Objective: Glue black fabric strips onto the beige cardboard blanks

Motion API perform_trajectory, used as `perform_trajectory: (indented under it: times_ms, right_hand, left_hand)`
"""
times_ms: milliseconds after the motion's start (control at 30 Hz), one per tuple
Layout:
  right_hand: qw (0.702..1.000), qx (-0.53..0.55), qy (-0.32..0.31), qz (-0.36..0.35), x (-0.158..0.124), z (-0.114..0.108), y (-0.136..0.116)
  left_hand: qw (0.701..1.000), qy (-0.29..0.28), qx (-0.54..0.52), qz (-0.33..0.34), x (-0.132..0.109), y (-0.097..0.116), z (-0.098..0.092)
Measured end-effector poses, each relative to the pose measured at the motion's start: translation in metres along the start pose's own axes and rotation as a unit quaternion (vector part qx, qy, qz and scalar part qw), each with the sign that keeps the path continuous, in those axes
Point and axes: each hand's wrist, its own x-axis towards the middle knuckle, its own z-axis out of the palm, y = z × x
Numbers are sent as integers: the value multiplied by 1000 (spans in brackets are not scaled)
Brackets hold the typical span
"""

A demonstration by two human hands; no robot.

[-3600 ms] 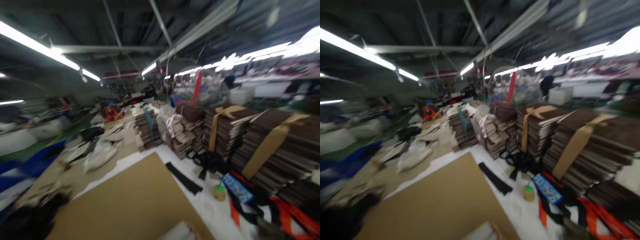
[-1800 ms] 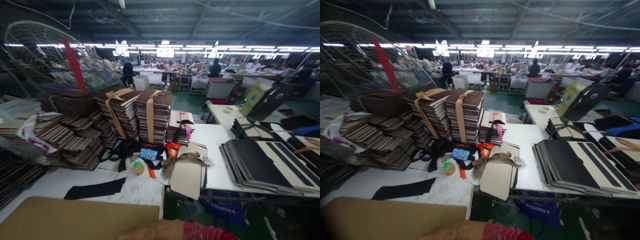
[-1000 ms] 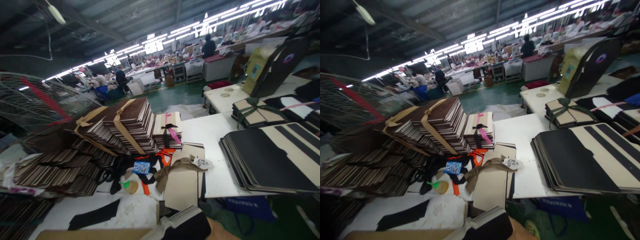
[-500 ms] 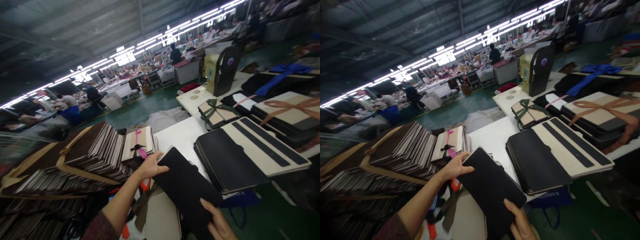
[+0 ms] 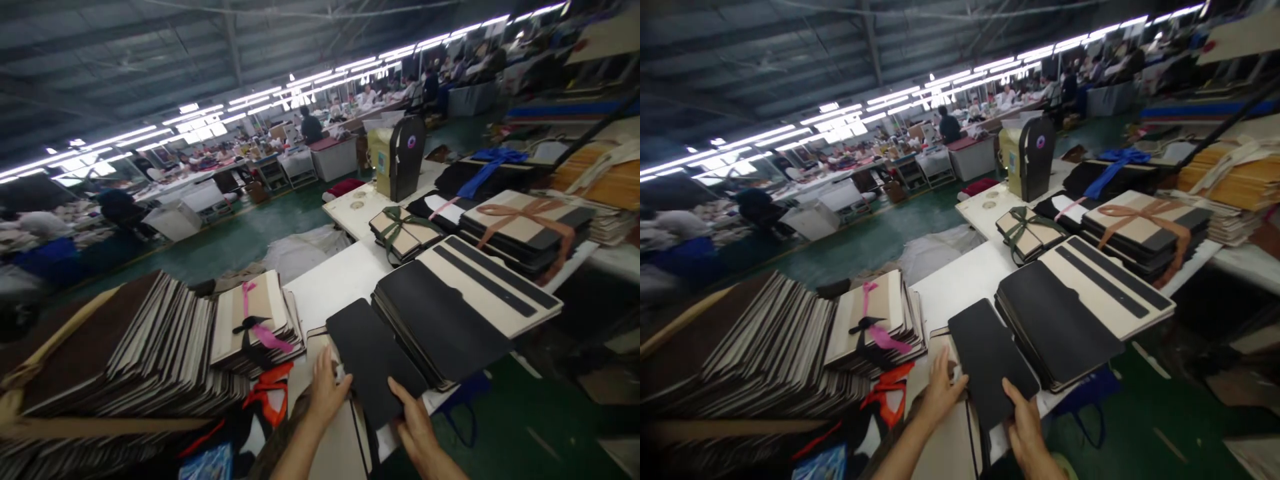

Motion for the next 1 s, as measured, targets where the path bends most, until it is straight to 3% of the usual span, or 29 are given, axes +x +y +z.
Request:
perform_trajectory:
  times_ms: [200,333,567,767,900,1000]
  right_hand:
    - [999,-39,10,-4,-5,2,-8]
    - [998,-55,12,-26,-8,4,-6]
    - [993,-111,24,-29,-15,2,-12]
    - [976,-216,22,-14,-34,-37,-9]
    - [933,-360,-17,-11,-52,-60,16]
    - [885,-460,-55,-43,-54,-56,32]
  left_hand:
    - [990,37,99,-90,-103,-29,13]
    - [981,16,126,-146,-141,-39,19]
    - [977,77,90,-178,-162,-35,12]
    - [962,136,22,-237,-172,-34,2]
    - [951,166,-9,-262,-175,-38,6]
    - [936,189,-55,-293,-171,-40,7]
